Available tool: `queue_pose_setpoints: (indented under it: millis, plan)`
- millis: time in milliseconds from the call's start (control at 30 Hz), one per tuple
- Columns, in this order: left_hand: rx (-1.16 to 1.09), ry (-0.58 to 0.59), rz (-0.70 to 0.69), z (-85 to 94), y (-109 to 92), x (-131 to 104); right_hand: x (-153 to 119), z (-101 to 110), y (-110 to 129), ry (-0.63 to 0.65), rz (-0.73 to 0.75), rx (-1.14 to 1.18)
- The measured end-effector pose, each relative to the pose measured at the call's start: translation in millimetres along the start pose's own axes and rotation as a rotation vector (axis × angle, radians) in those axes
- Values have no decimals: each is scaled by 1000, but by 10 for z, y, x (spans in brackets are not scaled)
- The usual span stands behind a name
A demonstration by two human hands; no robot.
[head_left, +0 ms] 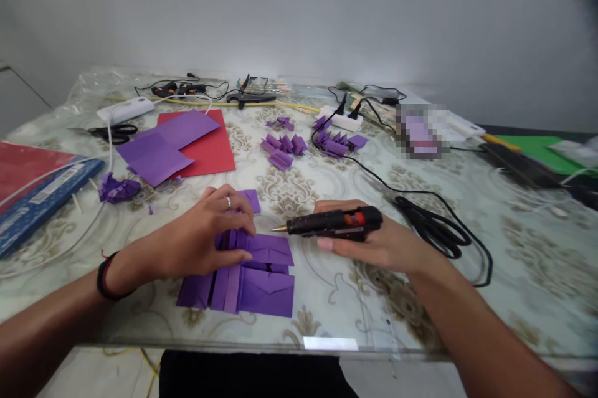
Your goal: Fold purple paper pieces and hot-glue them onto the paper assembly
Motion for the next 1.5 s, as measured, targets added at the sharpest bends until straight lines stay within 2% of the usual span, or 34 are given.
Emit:
queue_pose_setpoints:
  millis: [100,233,333,467,800,1033,1200,1500]
  plan:
    - [42,68,75,-132,109,-33,39,-194,71,85,47,-22]
    - [21,131,185,-266,258,-72,67,-334,104,116,63,-22]
    - [41,129,179,-263,254,-67,62,-412,116,163,71,-18]
    - [12,121,141,-231,210,-56,50,-480,70,194,7,-18]
    - [-4,127,145,-253,231,-58,42,-536,30,194,-1,-57]
    - [95,114,281,-242,324,-92,60,-526,59,167,15,-73]
    - [69,121,275,-226,264,-80,41,-511,45,177,1,-53]
    - [-36,23,342,-112,236,-20,43,-491,59,179,-25,-30]
Point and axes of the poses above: each hand's wrist, its own x-axis towards the middle knuckle, its own z-axis out of the back of the hand, y = z × x, the point moved 8 cm from there along x, towards the middle knuckle, and after that the axes turned 11 degrees about -y, right-handed, at the moved point
